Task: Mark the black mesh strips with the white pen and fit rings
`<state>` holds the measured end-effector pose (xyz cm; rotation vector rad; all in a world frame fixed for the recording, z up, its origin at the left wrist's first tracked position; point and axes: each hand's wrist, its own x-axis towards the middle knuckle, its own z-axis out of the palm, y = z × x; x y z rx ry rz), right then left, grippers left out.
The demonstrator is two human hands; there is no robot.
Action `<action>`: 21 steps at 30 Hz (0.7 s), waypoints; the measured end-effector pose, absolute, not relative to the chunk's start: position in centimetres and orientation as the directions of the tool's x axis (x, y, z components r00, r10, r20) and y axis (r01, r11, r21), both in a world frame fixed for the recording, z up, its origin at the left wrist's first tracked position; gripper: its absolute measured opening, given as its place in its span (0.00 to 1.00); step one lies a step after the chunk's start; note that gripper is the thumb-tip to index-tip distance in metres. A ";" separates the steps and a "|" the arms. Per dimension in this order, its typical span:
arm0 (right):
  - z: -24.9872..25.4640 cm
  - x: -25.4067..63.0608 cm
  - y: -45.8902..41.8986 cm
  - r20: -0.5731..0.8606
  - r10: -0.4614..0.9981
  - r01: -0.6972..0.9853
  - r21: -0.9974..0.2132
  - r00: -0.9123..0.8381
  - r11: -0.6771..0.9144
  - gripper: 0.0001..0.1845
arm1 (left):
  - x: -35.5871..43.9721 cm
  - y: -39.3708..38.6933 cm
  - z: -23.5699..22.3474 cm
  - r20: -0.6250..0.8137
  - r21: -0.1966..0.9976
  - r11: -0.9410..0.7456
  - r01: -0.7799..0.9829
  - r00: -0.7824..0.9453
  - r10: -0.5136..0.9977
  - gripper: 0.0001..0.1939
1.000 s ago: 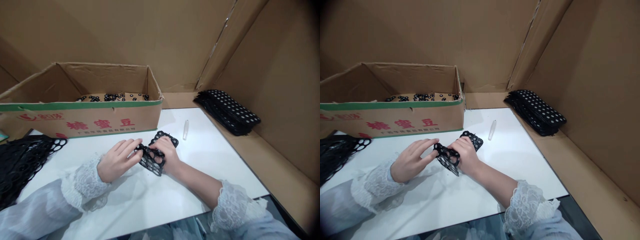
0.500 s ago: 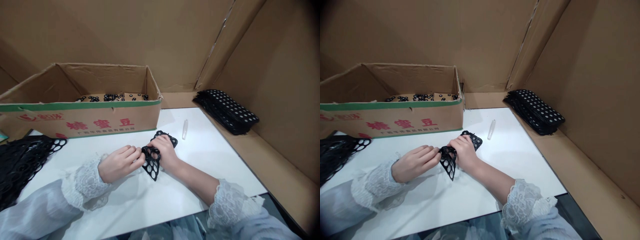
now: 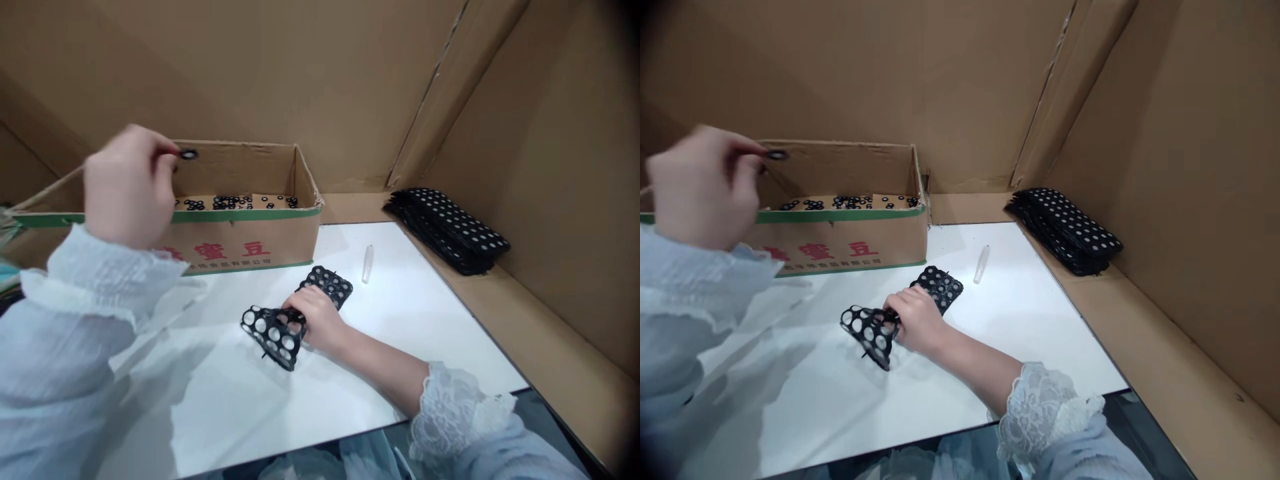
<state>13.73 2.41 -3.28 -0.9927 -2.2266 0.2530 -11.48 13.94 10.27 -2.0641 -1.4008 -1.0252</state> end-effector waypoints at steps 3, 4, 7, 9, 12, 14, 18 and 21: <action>-3.5 13.6 2.1 0.496 0.658 0.546 -0.373 -0.566 0.750 0.05 | -10.4 15.6 11.5 0.686 -0.171 -0.127 0.977 0.211 0.697 0.24; -3.6 13.6 2.1 0.497 0.642 0.537 -0.357 -0.584 0.765 0.06 | -9.8 15.1 11.3 0.716 -0.210 -0.124 0.970 0.239 0.657 0.23; -3.8 13.7 2.1 0.514 0.615 0.532 -0.319 -0.598 0.784 0.05 | -7.5 11.1 8.6 0.801 -0.218 -0.336 0.916 0.364 0.475 0.15; -3.9 13.8 2.2 0.531 0.623 0.550 -0.313 -0.574 0.774 0.06 | -5.7 7.5 5.8 0.646 -0.190 -0.658 0.728 0.597 0.475 0.10; -3.8 13.9 2.2 0.559 0.659 0.584 -0.342 -0.503 0.736 0.06 | -3.7 3.6 2.1 0.389 0.017 -0.830 0.558 0.761 0.520 0.15; -3.7 14.0 2.2 0.581 0.682 0.594 -0.379 -0.443 0.709 0.07 | -3.1 2.5 0.7 0.320 0.158 -0.789 0.594 0.725 0.610 0.16; -3.6 14.0 2.2 0.594 0.719 0.611 -0.432 -0.362 0.664 0.12 | -3.0 2.4 -0.2 0.253 0.269 -0.759 0.592 0.717 0.649 0.14; -3.4 14.1 2.1 0.611 0.702 0.610 -0.413 -0.365 0.676 0.12 | -2.9 2.3 -0.7 0.237 0.222 -0.806 0.548 0.772 0.590 0.16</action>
